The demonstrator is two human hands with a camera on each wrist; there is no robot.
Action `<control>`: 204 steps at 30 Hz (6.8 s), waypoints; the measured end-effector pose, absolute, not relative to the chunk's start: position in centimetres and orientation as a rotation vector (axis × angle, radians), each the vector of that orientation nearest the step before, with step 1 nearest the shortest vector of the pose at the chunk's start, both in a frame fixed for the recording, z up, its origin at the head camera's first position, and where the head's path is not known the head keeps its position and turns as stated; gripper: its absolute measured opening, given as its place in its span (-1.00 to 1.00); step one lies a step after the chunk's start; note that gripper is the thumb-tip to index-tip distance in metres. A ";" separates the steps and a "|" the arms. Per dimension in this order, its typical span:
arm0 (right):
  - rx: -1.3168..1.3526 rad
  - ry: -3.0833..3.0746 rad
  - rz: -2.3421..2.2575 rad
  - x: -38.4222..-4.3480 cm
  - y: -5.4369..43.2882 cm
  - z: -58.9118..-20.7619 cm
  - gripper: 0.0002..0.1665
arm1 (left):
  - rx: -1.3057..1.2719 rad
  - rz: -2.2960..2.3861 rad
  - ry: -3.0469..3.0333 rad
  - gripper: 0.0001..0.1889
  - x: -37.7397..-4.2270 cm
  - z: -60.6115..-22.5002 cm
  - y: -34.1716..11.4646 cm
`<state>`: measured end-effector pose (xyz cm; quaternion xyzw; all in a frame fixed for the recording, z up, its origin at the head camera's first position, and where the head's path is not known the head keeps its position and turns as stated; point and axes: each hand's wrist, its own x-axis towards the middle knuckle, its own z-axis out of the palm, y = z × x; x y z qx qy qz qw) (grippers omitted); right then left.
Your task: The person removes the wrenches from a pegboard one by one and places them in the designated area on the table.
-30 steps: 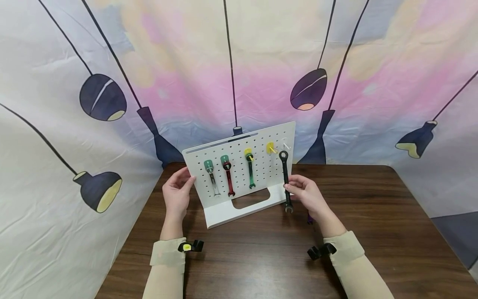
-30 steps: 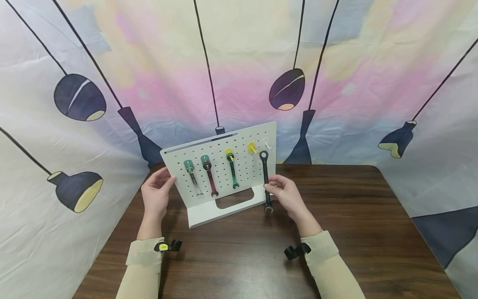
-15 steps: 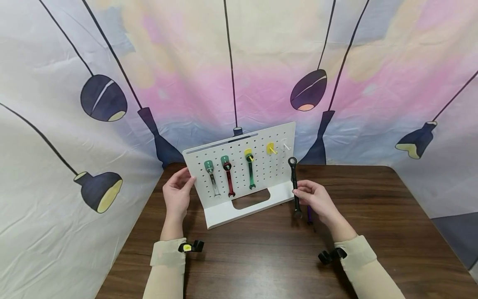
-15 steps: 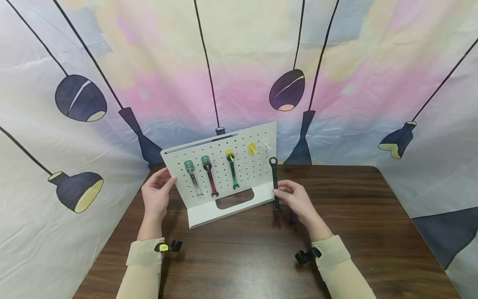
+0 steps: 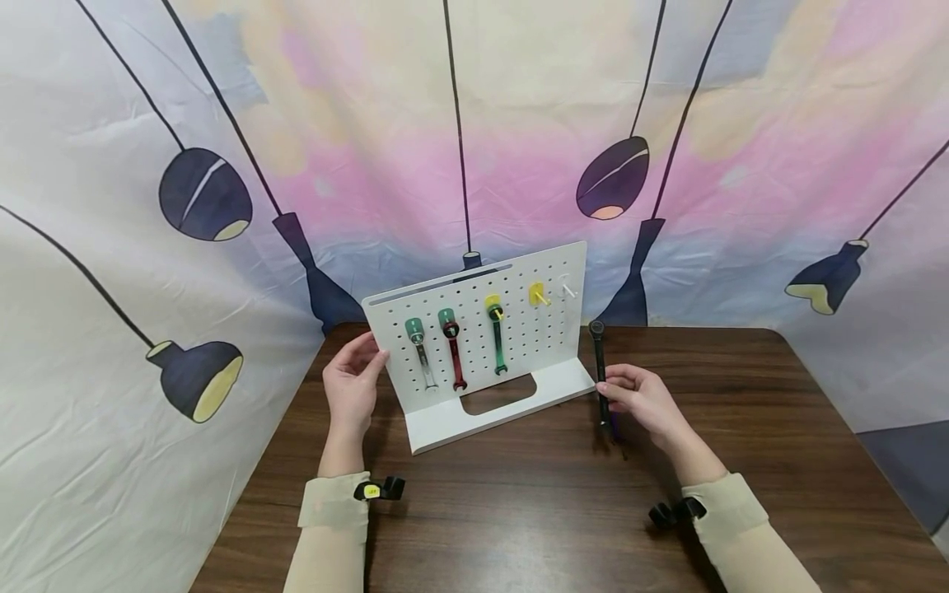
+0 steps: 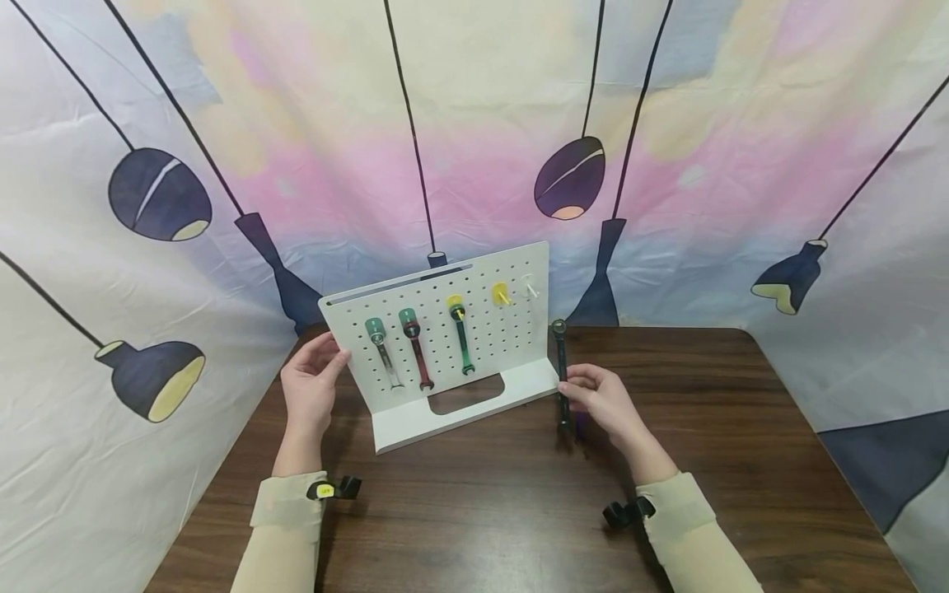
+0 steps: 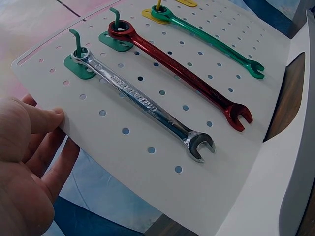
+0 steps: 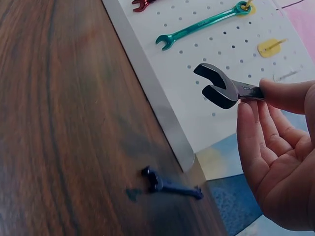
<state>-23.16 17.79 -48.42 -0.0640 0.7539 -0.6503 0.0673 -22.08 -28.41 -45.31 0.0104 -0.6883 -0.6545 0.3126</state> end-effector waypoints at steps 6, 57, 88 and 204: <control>-0.171 2.263 -1.945 -22.9 18.6 -48.8 -0.45 | 0.036 -1.730 -1.817 -0.63 -22.1 -45.3 -28.4; -0.052 2.383 -1.671 -22.5 22.2 -52.5 -0.40 | 0.014 -1.757 -1.788 -0.62 -22.2 -45.2 -28.3; 0.010 2.513 -1.575 -22.0 21.5 -52.3 -0.43 | 0.030 -1.741 -1.809 -0.62 -22.2 -45.2 -28.3; 0.075 2.499 -1.575 -22.3 21.9 -50.9 -0.48 | 0.029 -1.711 -1.824 -0.63 -22.1 -45.2 -28.3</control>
